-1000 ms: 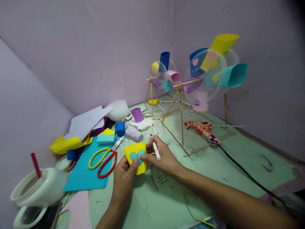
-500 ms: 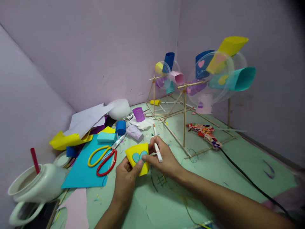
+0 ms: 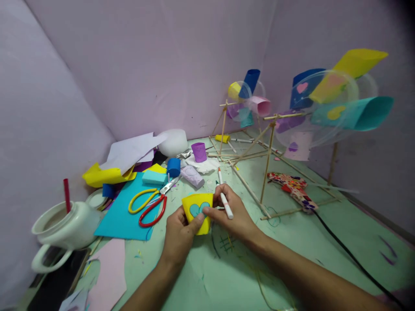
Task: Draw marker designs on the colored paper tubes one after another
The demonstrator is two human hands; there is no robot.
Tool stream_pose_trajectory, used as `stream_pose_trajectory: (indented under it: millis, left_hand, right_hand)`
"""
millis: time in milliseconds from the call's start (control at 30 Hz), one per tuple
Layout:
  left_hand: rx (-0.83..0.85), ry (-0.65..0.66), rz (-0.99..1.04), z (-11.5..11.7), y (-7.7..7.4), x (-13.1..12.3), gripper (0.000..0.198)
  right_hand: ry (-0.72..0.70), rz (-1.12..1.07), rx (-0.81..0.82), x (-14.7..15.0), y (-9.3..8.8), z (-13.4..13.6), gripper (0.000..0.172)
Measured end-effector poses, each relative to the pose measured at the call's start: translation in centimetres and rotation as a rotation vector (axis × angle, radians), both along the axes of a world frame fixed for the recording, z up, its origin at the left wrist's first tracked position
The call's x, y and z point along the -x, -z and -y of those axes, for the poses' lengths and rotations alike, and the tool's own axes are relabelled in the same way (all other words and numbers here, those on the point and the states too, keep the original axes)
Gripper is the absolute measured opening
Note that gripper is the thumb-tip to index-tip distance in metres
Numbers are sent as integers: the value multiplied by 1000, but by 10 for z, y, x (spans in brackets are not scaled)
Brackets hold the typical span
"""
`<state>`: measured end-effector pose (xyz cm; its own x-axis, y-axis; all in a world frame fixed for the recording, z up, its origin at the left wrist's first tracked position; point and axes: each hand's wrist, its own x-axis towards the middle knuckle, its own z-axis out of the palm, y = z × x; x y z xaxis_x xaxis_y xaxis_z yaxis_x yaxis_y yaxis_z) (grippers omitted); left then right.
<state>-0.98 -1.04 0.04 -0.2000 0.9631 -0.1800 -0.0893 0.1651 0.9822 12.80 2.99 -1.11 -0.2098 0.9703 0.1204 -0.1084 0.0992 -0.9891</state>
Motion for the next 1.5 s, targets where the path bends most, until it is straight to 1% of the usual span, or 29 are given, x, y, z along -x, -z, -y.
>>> stream_pose_trajectory:
  millis: [67,100,167,267,367,433,500,567,600,667,733,767,833,867,967,1067,1167,1233,1500]
  left_hand:
    - [-89,37,-20,4,-5,-1,38]
    - [-151,85,-32,7,-9,-1,36]
    - [-296,152,-44,16,-16,1,39]
    - [-489,203,-37,29,-21,6,56]
    - [-648,279,-12,37,-18,10,64]
    - [-713,272,11,38,-14,10,62]
    - [-756,223,51,39,-11,9,58]
    - [-776,182,57,40,-11,8,55]
    - [-771,179,30,40,-12,8,55]
    - [-705,190,-69,39,-15,8,55]
    - [-575,173,-137,34,-17,8,52]
    - [-488,153,-134,30,-16,7,49]
    - [-316,93,-60,20,-12,5,36]
    - [-241,87,-13,15,-8,4,34]
    - [-92,94,147,3,0,3,35]
    - [5,84,225,1,0,3,38]
    - [65,77,258,2,-4,3,38]
    - [63,64,277,3,-5,2,37]
    - [15,66,225,-1,3,1,24]
  right_hand:
    - [-34,-123,109,0,0,-2,39]
    - [-52,-187,168,-1,-1,-3,40]
    - [-96,-274,255,-2,-5,-4,41]
    - [-202,-289,274,-5,-9,-5,41]
    - [-254,-287,245,-9,-10,-5,41]
    - [-272,-267,228,-10,-10,-5,42]
    - [-288,-231,230,-11,-9,-6,45]
    - [-281,-213,237,-11,-10,-7,48]
    - [-274,-211,239,-11,-10,-7,49]
    - [-256,-206,221,-11,-10,-7,49]
    - [-204,-171,153,-10,-9,-7,47]
    - [-164,-141,105,-9,-9,-6,45]
    - [-79,-62,18,-7,-9,-4,42]
    - [-52,-17,-8,-7,-10,-2,41]
    - [-46,99,-30,-5,-13,2,40]
    - [-45,181,-55,-4,-15,3,39]
    - [-24,235,-83,-5,-15,2,37]
    - [-10,241,-94,-6,-15,1,36]
    - [15,244,-127,-6,-16,1,30]
